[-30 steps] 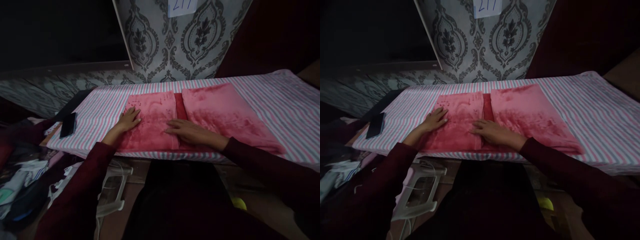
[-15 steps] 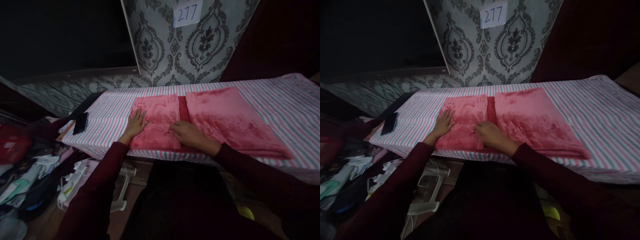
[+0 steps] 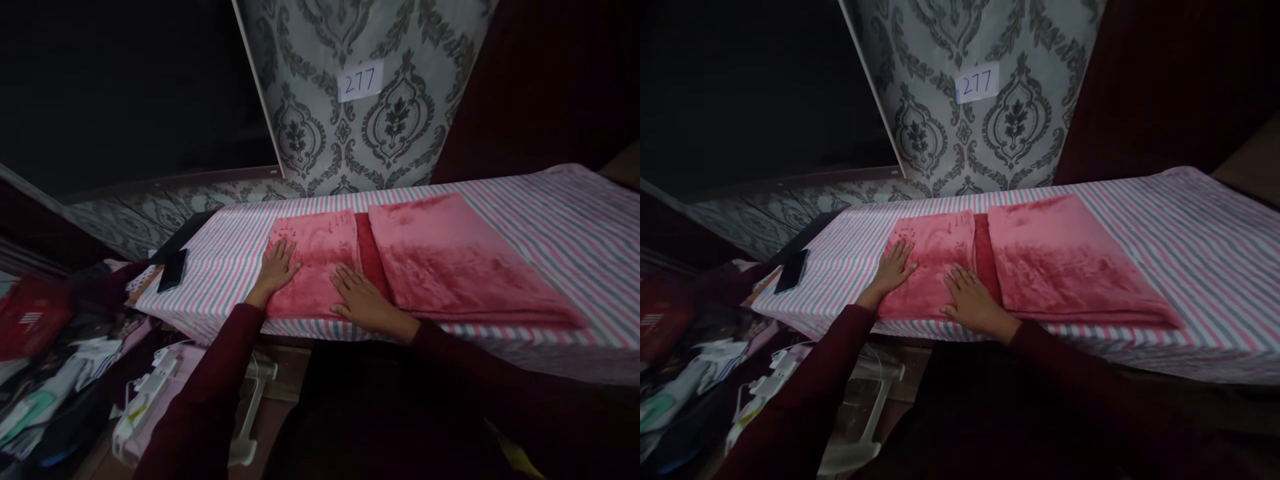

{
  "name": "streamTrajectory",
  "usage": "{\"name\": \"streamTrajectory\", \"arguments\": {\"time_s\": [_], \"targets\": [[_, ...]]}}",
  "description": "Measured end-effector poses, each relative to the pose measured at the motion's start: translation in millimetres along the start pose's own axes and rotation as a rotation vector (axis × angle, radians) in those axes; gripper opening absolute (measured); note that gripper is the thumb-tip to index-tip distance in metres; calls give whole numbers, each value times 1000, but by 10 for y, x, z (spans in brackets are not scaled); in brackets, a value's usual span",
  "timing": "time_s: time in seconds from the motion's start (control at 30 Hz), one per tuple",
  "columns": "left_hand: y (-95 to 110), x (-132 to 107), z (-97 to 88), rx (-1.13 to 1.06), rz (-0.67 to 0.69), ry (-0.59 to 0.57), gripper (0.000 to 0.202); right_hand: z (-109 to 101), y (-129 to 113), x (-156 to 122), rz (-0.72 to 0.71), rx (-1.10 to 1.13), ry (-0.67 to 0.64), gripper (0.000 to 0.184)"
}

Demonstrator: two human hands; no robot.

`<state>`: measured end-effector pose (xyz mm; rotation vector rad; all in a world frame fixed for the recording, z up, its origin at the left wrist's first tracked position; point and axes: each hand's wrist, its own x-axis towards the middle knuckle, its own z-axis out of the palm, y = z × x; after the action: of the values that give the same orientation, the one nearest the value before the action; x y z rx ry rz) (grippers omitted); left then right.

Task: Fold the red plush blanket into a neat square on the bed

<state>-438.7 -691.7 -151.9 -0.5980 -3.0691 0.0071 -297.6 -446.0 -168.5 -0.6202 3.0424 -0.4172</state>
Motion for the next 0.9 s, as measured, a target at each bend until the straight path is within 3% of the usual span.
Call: {"name": "streamTrajectory", "arguments": {"time_s": [0.1,0.27,0.4,0.5,0.6,0.73,0.8,0.9], "targets": [[-3,-3,4,12,12,6,71,-211,-101,127,26,17,-9,75],[7,-40,-31,18,8,28,71,-475,-186,669,72,36,176,75],[10,-57,-60,4,8,27,72,-305,-17,889,186,3,160,77],[25,-62,-56,0,9,18,72,-108,95,857,230,-41,174,79],[20,-66,-35,-5,2,27,72,-64,86,805,268,-73,158,79],[-92,12,-84,-60,13,-40,75,-286,52,853,272,-83,62,74],[-165,127,-180,-130,28,-72,66,-461,97,952,248,-70,53,69],[-192,396,-377,-210,31,-8,53,-683,231,1177,255,-60,117,67]]}}
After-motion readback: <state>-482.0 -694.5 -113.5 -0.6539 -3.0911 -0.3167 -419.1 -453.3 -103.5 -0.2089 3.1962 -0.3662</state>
